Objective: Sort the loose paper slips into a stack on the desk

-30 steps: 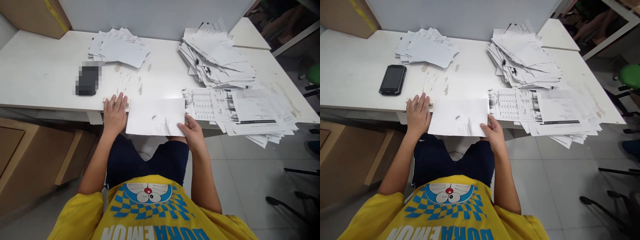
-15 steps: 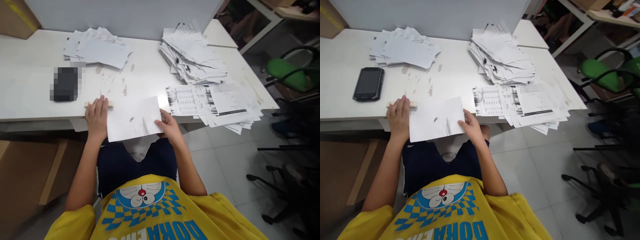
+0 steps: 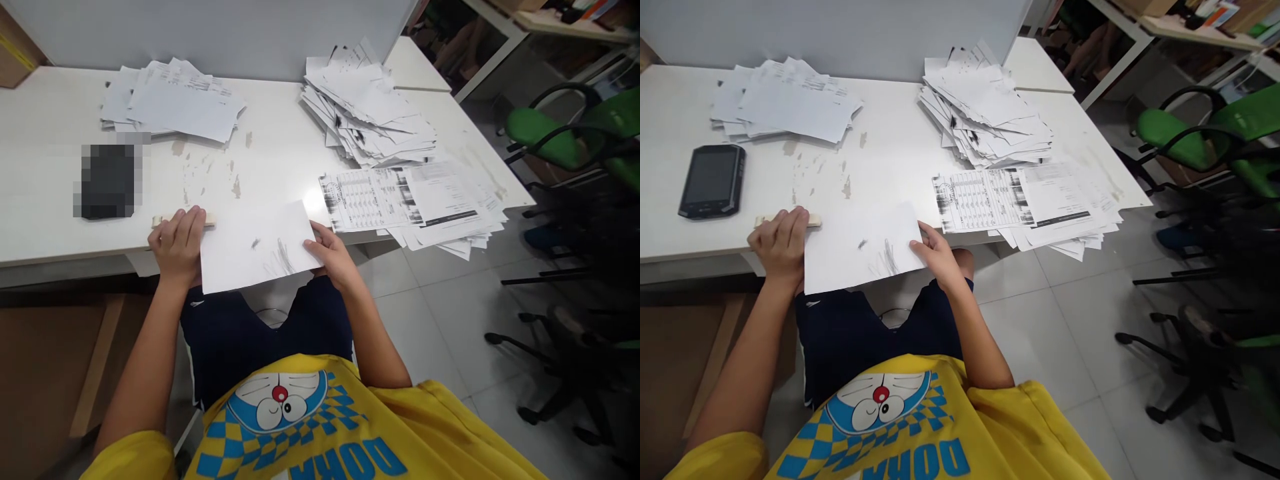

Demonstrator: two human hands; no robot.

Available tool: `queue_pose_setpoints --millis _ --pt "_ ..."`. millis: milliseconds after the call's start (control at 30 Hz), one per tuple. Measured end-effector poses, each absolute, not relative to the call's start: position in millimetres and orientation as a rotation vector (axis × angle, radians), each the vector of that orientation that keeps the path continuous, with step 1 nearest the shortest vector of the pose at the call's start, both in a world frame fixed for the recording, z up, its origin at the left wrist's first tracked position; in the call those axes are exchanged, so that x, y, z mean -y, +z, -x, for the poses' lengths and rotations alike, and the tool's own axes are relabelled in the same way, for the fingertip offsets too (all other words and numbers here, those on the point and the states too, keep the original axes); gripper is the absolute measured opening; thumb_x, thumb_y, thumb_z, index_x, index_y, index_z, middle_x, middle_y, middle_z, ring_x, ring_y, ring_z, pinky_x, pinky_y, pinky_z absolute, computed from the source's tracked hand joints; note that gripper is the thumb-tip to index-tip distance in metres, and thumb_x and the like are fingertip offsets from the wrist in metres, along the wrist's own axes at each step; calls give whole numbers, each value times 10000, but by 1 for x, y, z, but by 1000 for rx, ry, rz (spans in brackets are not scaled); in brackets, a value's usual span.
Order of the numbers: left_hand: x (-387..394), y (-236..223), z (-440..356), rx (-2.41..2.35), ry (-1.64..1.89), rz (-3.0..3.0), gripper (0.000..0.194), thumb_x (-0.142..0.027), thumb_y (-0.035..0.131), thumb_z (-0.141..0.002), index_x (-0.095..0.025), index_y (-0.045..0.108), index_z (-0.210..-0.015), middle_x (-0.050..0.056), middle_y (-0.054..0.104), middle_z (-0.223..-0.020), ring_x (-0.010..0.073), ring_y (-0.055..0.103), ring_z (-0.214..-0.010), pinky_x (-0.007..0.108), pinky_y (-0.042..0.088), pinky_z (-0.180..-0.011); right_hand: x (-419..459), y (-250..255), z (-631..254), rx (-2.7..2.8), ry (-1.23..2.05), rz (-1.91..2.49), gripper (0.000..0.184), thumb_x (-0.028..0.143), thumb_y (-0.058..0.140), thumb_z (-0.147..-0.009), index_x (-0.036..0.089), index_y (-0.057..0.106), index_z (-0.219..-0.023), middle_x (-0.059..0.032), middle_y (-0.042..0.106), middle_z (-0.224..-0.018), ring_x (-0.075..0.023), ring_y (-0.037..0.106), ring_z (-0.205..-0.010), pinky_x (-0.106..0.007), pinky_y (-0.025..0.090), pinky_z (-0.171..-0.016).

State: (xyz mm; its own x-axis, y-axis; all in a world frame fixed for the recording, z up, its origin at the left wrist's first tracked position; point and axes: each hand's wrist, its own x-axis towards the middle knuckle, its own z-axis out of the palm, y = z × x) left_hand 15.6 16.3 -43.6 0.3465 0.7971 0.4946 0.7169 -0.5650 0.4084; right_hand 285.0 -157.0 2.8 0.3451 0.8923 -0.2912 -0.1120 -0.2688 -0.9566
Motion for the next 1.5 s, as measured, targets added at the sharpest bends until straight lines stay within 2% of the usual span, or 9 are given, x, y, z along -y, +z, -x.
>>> queue_pose_setpoints --millis 133,400,533,667,800,933,1100,1267,1500 --pt "-22 -50 -10 -1363 977 -2498 405 -498 355 -1020 -359 646 -1265 63 678 -1317 296 573 -1307 592 365 -1102 158 3 -286 655 1170 1524 581 454 633 -845 292 550 -1397 -63 729 -1099 -281 697 -937 -431 617 -736" --pt "-18 -54 -8 -1319 947 -2540 417 -531 391 -997 -339 654 -1259 76 687 -1302 289 577 -1307 564 356 -1133 167 -15 -287 669 1102 1457 543 559 618 -853 327 590 -1343 -43 661 -1307 -269 644 -1143 -393 589 -864" --pt "-18 -56 -7 -1371 927 -2521 435 -538 371 -999 -333 645 -1268 86 669 -1331 306 553 -1332 584 335 -1134 172 -21 -286 714 1086 1467 540 572 577 -885 337 561 -1371 -45 707 -1086 -233 678 -940 -379 578 -768" --pt "-21 -62 -8 -1376 1044 -2516 459 -549 351 -1001 -324 648 -1268 97 658 -1346 314 550 -1333 584 335 -1120 175 -21 -286 754 994 1535 523 565 558 -894 332 569 -1363 -12 635 -787 -192 602 -705 -353 532 -655" --pt "-26 -67 -8 -1407 1165 -2548 402 -523 379 -1005 -345 661 -1230 73 703 -1276 279 597 -1275 546 372 -1081 175 -24 -283 746 983 1506 561 517 633 -843 319 555 -1363 0 616 -772 -170 541 -656 -330 500 -609" --pt "-30 -71 -8 -1382 1206 -2539 397 -513 393 -1001 -325 668 -1216 99 701 -1272 296 587 -1283 567 340 -1099 177 -19 -282 794 977 1466 587 471 670 -821 316 542 -1373 -3 629 -797 -162 526 -641 -316 486 -568" --pt "-34 -82 -7 -1341 1290 -2594 459 -577 478 -937 -305 633 -1272 141 688 -1283 339 567 -1300 590 319 -1087 176 26 -297 1068 691 1540 508 416 599 -903 338 535 -1401 -25 675 -879 -186 586 -704 -355 537 -654" --pt "-30 -87 -4 -1379 1178 -2664 597 -693 504 -858 -329 602 -1321 140 673 -1311 368 572 -1290 596 319 -1063 156 92 -310 1408 436 1555 449 310 645 -870 387 622 -1311 -12 709 -998 -228 646 -888 -391 542 -837" --pt "-19 -83 -6 -1479 1051 -2708 658 -749 415 -864 -332 614 -1334 119 673 -1312 353 620 -1238 563 385 -999 80 163 -331 1463 319 1373 369 171 607 -867 275 651 -1219 13 684 -904 -120 619 -771 -299 507 -714"
